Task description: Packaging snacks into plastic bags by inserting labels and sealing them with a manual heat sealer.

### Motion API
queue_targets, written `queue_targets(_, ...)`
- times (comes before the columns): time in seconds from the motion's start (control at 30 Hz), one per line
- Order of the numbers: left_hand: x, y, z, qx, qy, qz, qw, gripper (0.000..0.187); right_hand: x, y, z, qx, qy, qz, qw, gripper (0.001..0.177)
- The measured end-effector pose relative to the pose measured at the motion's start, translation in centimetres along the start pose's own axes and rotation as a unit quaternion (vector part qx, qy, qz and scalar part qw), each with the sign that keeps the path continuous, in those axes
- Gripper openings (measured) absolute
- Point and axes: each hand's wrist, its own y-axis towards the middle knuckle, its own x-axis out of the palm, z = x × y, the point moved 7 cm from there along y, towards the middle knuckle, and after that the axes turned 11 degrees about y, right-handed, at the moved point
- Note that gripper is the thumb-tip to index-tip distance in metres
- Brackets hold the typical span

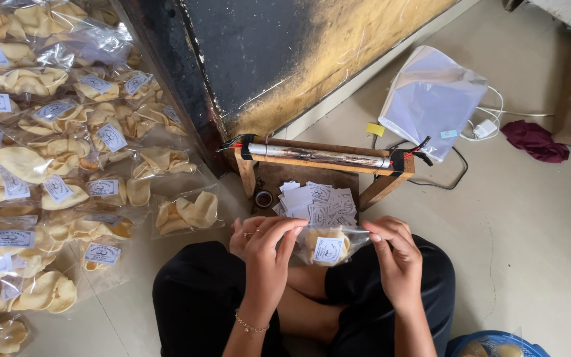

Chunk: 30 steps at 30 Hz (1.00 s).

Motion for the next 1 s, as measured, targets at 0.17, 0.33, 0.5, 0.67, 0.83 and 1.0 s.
queue_targets(0.17,1.4,0.2,-1.6,0.024,0.09,-0.046,0.995,0.018,0.2,0.8,0.0,-0.027,-0.129,-0.015,0.991,0.022)
queue_targets(0.33,2.5,1.3,-1.4,0.134,0.268,0.0,0.954,0.013,1.2,1.7,1.4,-0.105,-0.264,-0.015,0.959,0.02)
queue_targets(0.5,1.1,4.6,-0.9,0.096,0.101,-0.023,0.99,0.018,1.1,3.9,2.6,-0.014,-0.178,0.013,0.984,0.006)
queue_targets(0.67,6.8,4.9,-5.4,-0.161,-0.146,-0.025,0.976,0.018,2.4,4.8,8.9,0.127,0.143,0.154,0.969,0.006)
queue_targets(0.83,11.4,4.6,-7.7,-0.409,-0.406,0.025,0.817,0.036,4.4,5.4,11.0,0.223,0.336,0.302,0.864,0.01)
queue_targets(1.0,12.7,5.0,-9.0,-0.474,-0.423,0.006,0.772,0.069,5.7,6.0,10.3,0.284,0.399,0.326,0.809,0.019)
